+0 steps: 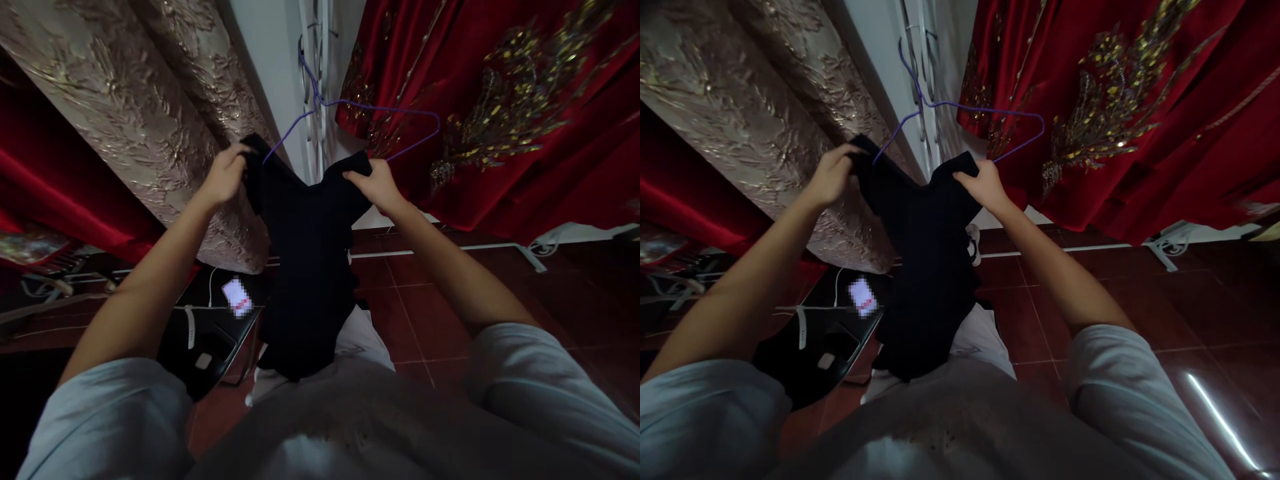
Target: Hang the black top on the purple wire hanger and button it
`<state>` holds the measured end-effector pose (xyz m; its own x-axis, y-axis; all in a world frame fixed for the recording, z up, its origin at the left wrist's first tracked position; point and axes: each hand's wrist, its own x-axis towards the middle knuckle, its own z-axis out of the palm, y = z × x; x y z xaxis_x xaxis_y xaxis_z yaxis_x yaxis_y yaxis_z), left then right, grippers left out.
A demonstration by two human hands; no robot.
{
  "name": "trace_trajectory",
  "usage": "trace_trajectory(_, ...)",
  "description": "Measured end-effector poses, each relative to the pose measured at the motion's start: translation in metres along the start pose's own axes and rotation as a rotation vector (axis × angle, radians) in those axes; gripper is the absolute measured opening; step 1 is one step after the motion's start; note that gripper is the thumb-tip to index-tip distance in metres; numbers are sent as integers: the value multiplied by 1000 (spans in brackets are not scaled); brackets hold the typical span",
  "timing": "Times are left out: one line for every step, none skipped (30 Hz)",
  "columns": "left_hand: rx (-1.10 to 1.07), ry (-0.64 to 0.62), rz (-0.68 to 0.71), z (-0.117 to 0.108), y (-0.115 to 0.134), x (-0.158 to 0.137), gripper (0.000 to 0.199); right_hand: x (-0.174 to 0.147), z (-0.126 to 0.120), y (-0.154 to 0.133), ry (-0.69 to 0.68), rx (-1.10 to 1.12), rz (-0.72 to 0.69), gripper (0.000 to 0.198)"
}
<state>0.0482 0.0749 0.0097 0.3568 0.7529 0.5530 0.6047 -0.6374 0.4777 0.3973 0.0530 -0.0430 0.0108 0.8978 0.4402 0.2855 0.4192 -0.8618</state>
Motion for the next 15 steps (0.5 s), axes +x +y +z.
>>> trace_trajectory(2,55,21,2,7,9,28,-4,5,-2,-8,20,3,22)
trace_trajectory(2,97,52,5,14,17,24,-9,10,-5,-18,38,3,20)
trace_trajectory(3,128,84,10,20,24,24,-14,14,-10,-27,54,-18,18)
trace_trajectory(9,150,109,14,25,28,26,-19,15,-15,-33,68,-61,13)
trace_trajectory(19,169,119,18,28,31,28,-24,14,-21,-33,83,-118,6)
trace_trajectory(34,182,112,21,29,32,26,-27,8,-27,-20,94,-185,9)
trace_trajectory(48,183,89,24,28,32,22,-28,-1,-33,18,98,-252,22)
trace_trajectory(59,175,59,25,25,31,17,-27,-13,-37,81,96,-310,34)
trace_trajectory(64,165,34,25,20,30,14,-24,-28,-40,155,83,-346,44)
trace_trajectory(62,154,18,25,14,29,12,-19,-45,-42,252,63,-367,49)
trace_trajectory(53,148,11,23,8,29,12,-13,-63,-42,312,31,-362,47)
trace_trajectory(44,144,9,20,2,30,12,-6,-80,-42,323,-10,-320,39)
trace_trajectory(41,143,5,17,-4,31,12,2,-95,-41,278,-60,-230,25)
trace_trajectory(46,145,-6,14,-9,33,14,8,-106,-40,206,-84,-122,13)
trace_trajectory(57,153,-26,11,-12,36,16,13,-114,-40,139,-71,-18,7)
